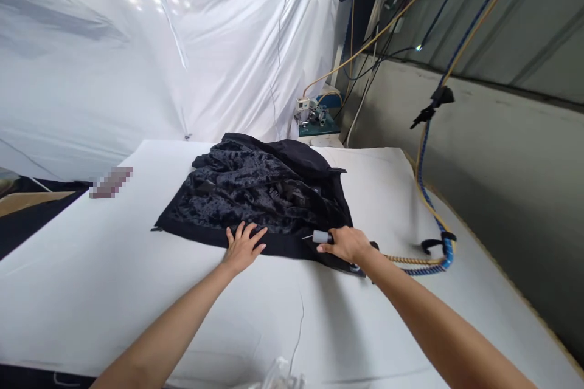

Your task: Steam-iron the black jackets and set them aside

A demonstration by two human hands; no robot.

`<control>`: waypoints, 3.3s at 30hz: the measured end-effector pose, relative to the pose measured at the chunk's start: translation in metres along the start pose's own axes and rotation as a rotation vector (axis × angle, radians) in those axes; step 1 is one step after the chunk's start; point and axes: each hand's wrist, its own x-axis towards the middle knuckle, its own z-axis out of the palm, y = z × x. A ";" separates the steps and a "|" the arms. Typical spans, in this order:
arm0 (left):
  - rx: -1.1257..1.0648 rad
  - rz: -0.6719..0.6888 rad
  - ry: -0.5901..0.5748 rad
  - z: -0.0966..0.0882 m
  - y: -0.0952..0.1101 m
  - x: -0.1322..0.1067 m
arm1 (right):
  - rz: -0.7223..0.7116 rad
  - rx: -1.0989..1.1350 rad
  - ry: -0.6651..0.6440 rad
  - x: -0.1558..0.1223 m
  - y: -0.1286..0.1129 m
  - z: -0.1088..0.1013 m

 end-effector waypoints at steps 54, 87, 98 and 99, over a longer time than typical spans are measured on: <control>-0.521 -0.469 0.253 -0.062 -0.283 -0.008 | -0.196 -0.143 0.002 0.082 -0.258 0.001; -0.663 -0.553 0.067 -0.064 -0.326 -0.011 | -0.161 -0.174 0.031 0.117 -0.432 0.010; -0.610 -0.653 0.613 -0.100 -0.362 -0.034 | -0.117 -0.119 0.036 0.144 -0.471 0.006; -0.608 -0.661 0.663 -0.103 -0.363 -0.036 | -0.120 -0.117 0.029 0.145 -0.472 0.005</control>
